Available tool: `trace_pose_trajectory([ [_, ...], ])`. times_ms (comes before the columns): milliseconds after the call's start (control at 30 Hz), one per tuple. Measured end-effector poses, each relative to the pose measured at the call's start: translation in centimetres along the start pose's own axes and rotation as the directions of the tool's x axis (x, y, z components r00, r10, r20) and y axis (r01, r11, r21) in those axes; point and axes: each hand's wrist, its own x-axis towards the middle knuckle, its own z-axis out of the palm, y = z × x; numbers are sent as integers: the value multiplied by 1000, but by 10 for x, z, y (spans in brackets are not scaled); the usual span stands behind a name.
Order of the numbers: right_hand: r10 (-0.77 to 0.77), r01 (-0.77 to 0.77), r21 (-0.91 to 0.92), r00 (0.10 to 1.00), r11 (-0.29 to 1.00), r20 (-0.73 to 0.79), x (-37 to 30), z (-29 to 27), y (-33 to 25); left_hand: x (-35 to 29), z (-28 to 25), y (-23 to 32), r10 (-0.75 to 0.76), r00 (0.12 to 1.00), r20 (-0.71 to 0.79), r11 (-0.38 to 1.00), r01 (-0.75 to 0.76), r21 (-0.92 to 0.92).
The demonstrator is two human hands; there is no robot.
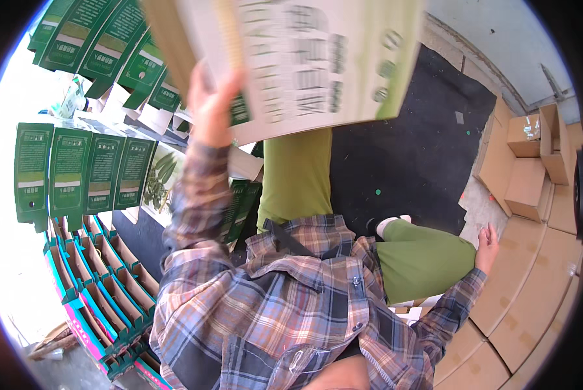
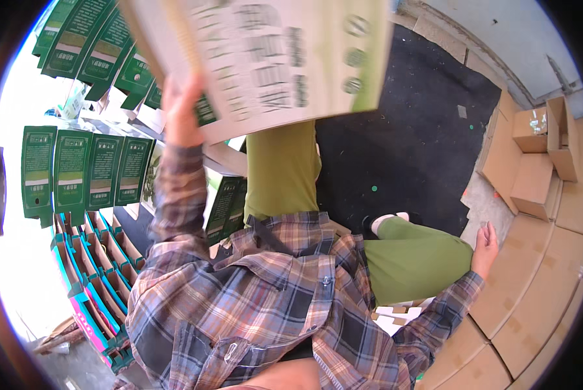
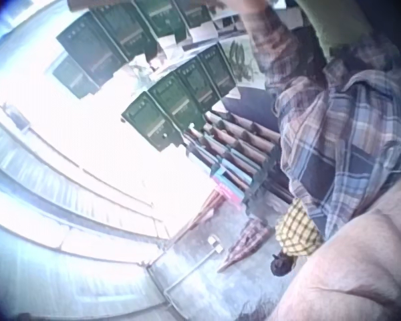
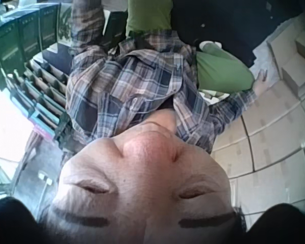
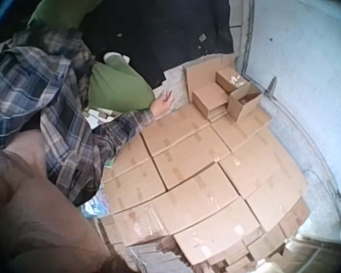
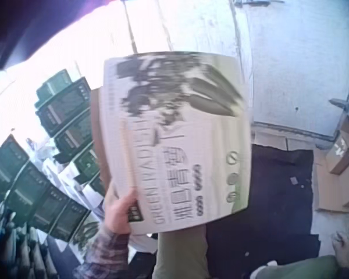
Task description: The person is folding flat cardboard sheets into boxes and stacking them.
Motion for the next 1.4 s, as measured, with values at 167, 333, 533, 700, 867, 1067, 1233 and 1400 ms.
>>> trace_pose_trajectory([
  [167, 167, -166, -23, 984, 986, 54, -1, -7, -11, -82, -127, 13, -283, 957, -70, 810, 199, -552],
  [333, 103, -104, 7, 993, 995, 61, 7, -3, 8, -187, -216, 26, -383, 892, -240, 827, 215, -520],
  [533, 183, -189, 246, 982, 951, 47, 13, -13, 42, -283, -294, -35, -477, 742, -472, 861, 287, -420],
  [700, 59, -78, -152, 990, 985, -128, -20, -54, 141, -312, -328, -102, -494, 623, -607, 869, 335, -364],
  [867, 730, -623, 413, 658, 665, -184, -138, 19, 224, -287, -340, -66, -474, 608, -637, 868, 442, -224],
  [1067, 872, -848, 239, 489, 473, 8, -333, 17, 407, -326, -412, -85, -438, 393, -808, 753, 651, -91],
  [1233, 981, -486, 874, 163, -10, 102, -455, 151, 325, -206, -335, -48, 355, 837, -416, -349, 532, 772],
  [1400, 983, -85, 984, 89, -156, 163, -464, 197, 266, -106, -261, -57, 198, 960, -200, 409, 104, 907],
])
